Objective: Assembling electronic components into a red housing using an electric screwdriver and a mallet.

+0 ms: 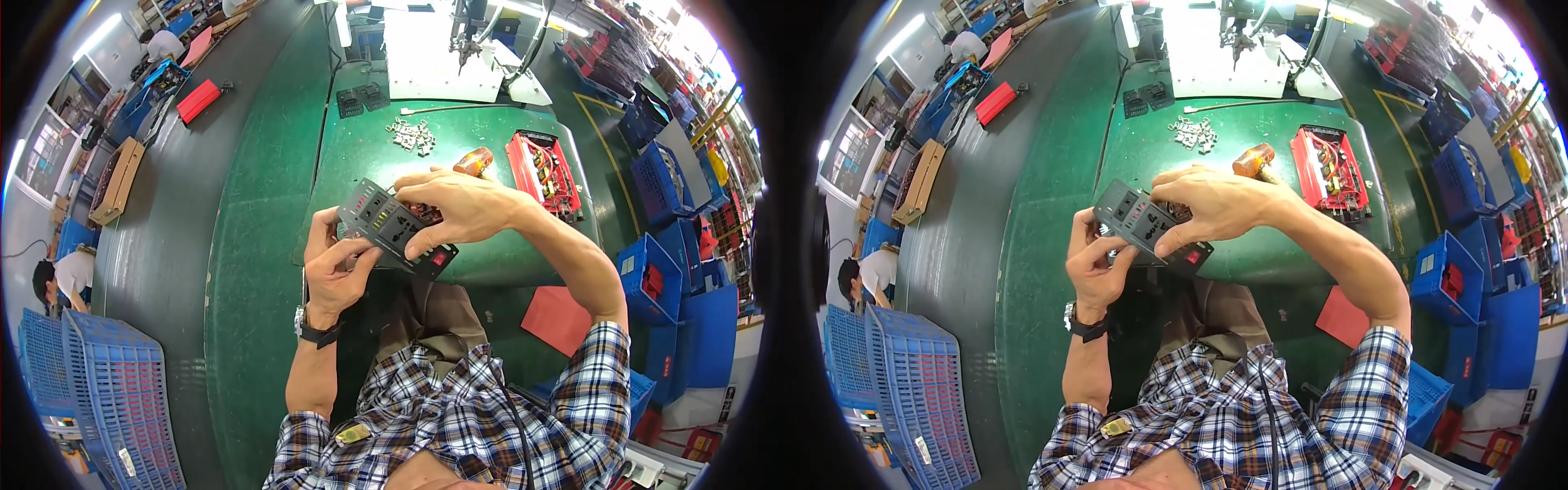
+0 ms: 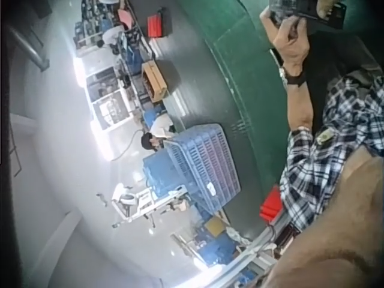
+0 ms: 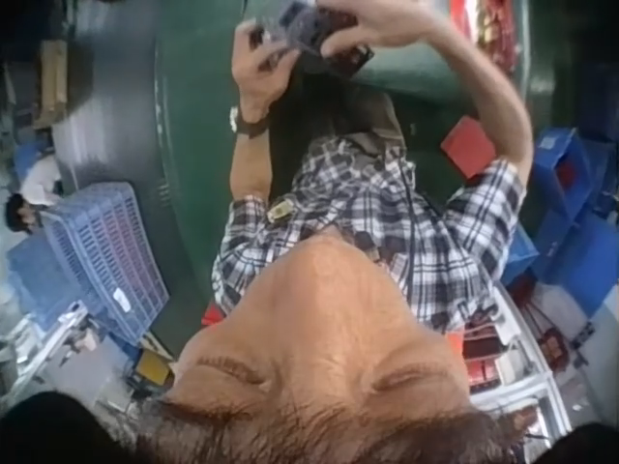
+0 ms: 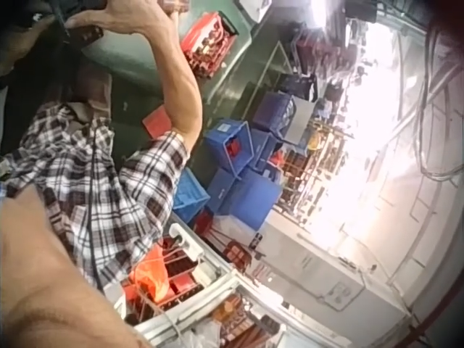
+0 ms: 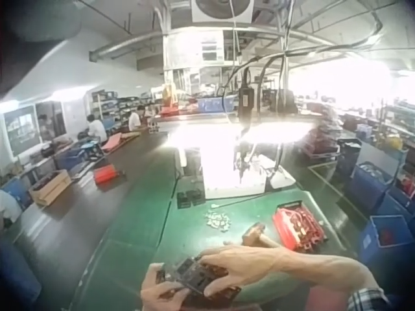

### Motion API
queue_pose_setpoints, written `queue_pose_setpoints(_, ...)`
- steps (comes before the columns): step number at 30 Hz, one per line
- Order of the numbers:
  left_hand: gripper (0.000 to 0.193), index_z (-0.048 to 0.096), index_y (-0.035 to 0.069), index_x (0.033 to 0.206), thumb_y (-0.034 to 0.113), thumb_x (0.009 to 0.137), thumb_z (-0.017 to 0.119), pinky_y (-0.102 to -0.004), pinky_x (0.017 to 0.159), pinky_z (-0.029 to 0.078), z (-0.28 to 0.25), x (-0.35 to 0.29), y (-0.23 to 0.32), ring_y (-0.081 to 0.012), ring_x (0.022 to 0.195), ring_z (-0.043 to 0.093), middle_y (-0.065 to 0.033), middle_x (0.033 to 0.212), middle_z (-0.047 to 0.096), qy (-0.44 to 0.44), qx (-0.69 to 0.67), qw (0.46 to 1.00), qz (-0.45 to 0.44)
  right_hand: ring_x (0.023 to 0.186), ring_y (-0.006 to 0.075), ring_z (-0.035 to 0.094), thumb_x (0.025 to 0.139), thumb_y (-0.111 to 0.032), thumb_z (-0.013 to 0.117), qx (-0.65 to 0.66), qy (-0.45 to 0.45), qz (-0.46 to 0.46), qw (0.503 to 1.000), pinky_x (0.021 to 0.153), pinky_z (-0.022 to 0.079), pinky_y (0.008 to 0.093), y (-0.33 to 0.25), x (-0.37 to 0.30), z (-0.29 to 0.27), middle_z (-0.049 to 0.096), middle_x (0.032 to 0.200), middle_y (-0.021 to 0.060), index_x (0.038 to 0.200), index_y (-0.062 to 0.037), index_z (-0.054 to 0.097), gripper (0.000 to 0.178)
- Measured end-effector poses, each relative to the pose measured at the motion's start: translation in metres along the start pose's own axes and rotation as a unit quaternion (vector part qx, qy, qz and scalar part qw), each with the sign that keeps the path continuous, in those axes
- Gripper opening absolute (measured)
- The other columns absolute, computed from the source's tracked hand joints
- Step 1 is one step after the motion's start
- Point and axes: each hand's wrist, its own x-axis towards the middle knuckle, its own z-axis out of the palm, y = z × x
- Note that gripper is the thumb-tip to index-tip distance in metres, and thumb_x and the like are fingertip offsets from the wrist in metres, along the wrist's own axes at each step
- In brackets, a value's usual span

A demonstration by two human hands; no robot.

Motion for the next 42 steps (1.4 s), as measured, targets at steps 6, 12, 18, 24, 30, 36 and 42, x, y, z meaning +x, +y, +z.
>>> queue_pose_setpoints(6, 0.018, 0.076, -0.001, 0.09, -0.003, 0.073, 0.084, -0.038, 0.093, 0.052, -0.013, 0.001, -0.003, -0.0299, 0.108, 0.064, -0.0186, 0.126, 0.057, -0.004, 0.047, 0.999, 0.024, 0.114, 0.04, 0.061, 0.078, -0.045, 0.084, -0.136, 0.226, 0.013, 0.964, 0.104, 0.04, 0.0499, -0.06, -0.012, 0.055, 0.062, 0.12, 0.0279, 0.152, 0.0099, 0.031, 0.107)
queue_pose_setpoints(12, 0.051, 0.069, 0.001, 0.105, 0.019, 0.067, 0.097, -0.039, 0.096, 0.055, -0.019, -0.001, -0.013, -0.0306, 0.114, 0.065, -0.0182, 0.137, 0.05, -0.023, 0.074, 0.996, 0.038, 0.109, 0.0356, 0.068, 0.078, -0.028, 0.077, 0.025, -0.008, 0.155, 0.988, 0.094, 0.052, 0.0427, -0.064, 0.025, -0.033, 0.068, 0.117, 0.0282, 0.14, 0.0117, 0.049, 0.079)
queue_pose_setpoints(18, 0.075, 0.047, 0.003, 0.124, 0.016, 0.069, 0.097, -0.0399, 0.106, 0.053, -0.008, -0.001, -0.026, -0.0289, 0.129, 0.059, -0.0177, 0.14, 0.048, 0.104, -0.104, 0.989, -0.009, 0.114, 0.0403, 0.067, 0.077, -0.029, 0.083, 0.017, -0.012, -0.077, 0.997, 0.099, 0.052, 0.0417, 0.002, 0.041, -0.027, 0.066, 0.13, 0.0269, 0.15, 0.0034, 0.046, 0.089)
queue_pose_setpoints(24, 0.094, 0.039, 0.0, 0.144, 0.007, 0.068, 0.096, -0.0418, 0.112, 0.049, -0.019, 0.008, -0.015, -0.028, 0.131, 0.059, -0.0201, 0.141, 0.058, 0.053, -0.049, 0.997, -0.028, 0.101, 0.0412, 0.07, 0.076, -0.026, 0.084, -0.043, 0.028, -0.088, 0.995, 0.088, 0.055, 0.0453, -0.004, 0.031, -0.015, 0.069, 0.123, 0.0249, 0.153, -0.0043, 0.046, 0.089)
queue_pose_setpoints(30, 0.095, 0.041, -0.001, 0.146, 0.015, 0.069, 0.096, -0.0397, 0.112, 0.051, -0.022, 0.003, -0.007, -0.0281, 0.129, 0.062, -0.0184, 0.146, 0.056, 0.024, -0.002, 0.996, -0.091, 0.089, 0.0166, 0.068, 0.083, -0.03, 0.08, 0.038, 0.069, -0.067, 0.995, 0.08, 0.054, 0.0347, 0.012, 0.049, -0.024, 0.071, 0.104, 0.0193, 0.147, 0.007, 0.049, 0.081)
queue_pose_setpoints(36, 0.095, 0.039, -0.003, 0.147, 0.011, 0.071, 0.094, -0.0418, 0.115, 0.048, -0.022, 0.012, -0.015, -0.0324, 0.139, 0.053, -0.0233, 0.154, 0.048, -0.004, -0.041, 0.998, -0.049, 0.089, 0.0144, 0.064, 0.083, -0.042, 0.073, 0.25, 0.035, 0.134, 0.958, 0.08, 0.053, 0.029, 0.043, 0.068, -0.022, 0.07, 0.101, 0.0127, 0.136, 0.0147, 0.057, 0.08)
queue_pose_setpoints(42, 0.087, 0.043, 0.0, 0.142, 0.01, 0.071, 0.094, -0.0409, 0.114, 0.049, -0.025, 0.009, -0.02, -0.0304, 0.137, 0.055, -0.0203, 0.147, 0.054, 0.028, -0.046, 0.993, -0.103, 0.107, 0.0221, 0.065, 0.079, -0.037, 0.082, 0.102, 0.09, -0.016, 0.991, 0.098, 0.05, 0.0366, 0.026, 0.054, -0.02, 0.07, 0.12, 0.0199, 0.143, 0.006, 0.055, 0.082)
